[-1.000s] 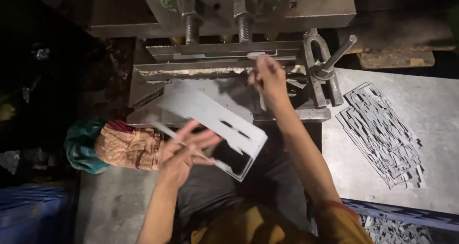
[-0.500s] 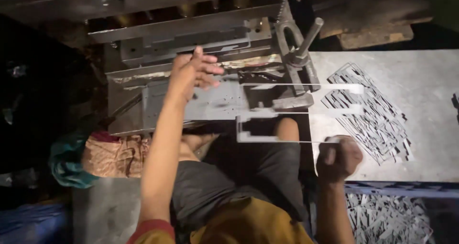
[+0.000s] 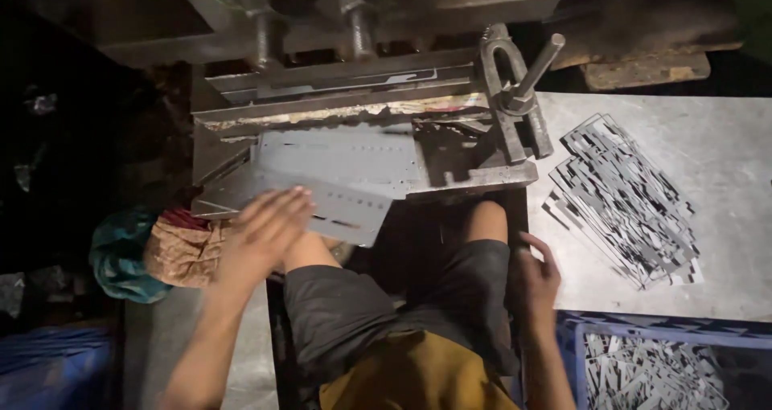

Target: Manually feeding metal sheets into a press machine and sorting the resulting parts into storage bins.

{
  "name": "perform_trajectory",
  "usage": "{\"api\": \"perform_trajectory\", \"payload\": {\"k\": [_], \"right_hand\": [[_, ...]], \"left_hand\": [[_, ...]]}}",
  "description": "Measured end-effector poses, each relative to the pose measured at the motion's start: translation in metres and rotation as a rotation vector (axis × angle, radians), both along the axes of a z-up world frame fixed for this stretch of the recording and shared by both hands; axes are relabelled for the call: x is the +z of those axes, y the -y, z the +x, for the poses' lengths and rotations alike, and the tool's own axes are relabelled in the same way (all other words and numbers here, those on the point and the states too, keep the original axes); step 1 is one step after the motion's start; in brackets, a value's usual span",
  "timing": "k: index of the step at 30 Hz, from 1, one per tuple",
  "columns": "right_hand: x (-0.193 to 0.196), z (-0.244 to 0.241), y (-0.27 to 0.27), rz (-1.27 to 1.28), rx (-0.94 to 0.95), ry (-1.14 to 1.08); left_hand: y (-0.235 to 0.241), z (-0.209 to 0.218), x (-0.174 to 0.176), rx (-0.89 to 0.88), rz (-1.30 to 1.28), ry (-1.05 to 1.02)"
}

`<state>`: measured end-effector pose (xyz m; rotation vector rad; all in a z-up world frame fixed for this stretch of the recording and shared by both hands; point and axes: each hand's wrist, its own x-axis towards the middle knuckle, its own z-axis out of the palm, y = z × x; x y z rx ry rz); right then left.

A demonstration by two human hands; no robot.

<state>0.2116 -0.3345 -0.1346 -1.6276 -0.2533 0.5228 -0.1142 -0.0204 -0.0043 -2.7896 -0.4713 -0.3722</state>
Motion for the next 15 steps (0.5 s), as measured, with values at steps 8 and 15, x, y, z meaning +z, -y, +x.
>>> {"api": "perform_trajectory", "payload": {"k": [8, 15], "right_hand": [[0.118, -0.022, -0.257, 0.416, 0.626, -0.120], [0.112, -0.022, -0.241, 0.612, 0.399, 0.113]], "left_hand": [[0.026, -0.038, -0.030, 0.426, -1.356, 1.521], [-0.008, 0.023, -0.112, -0.034, -1.626, 1.872]]}}
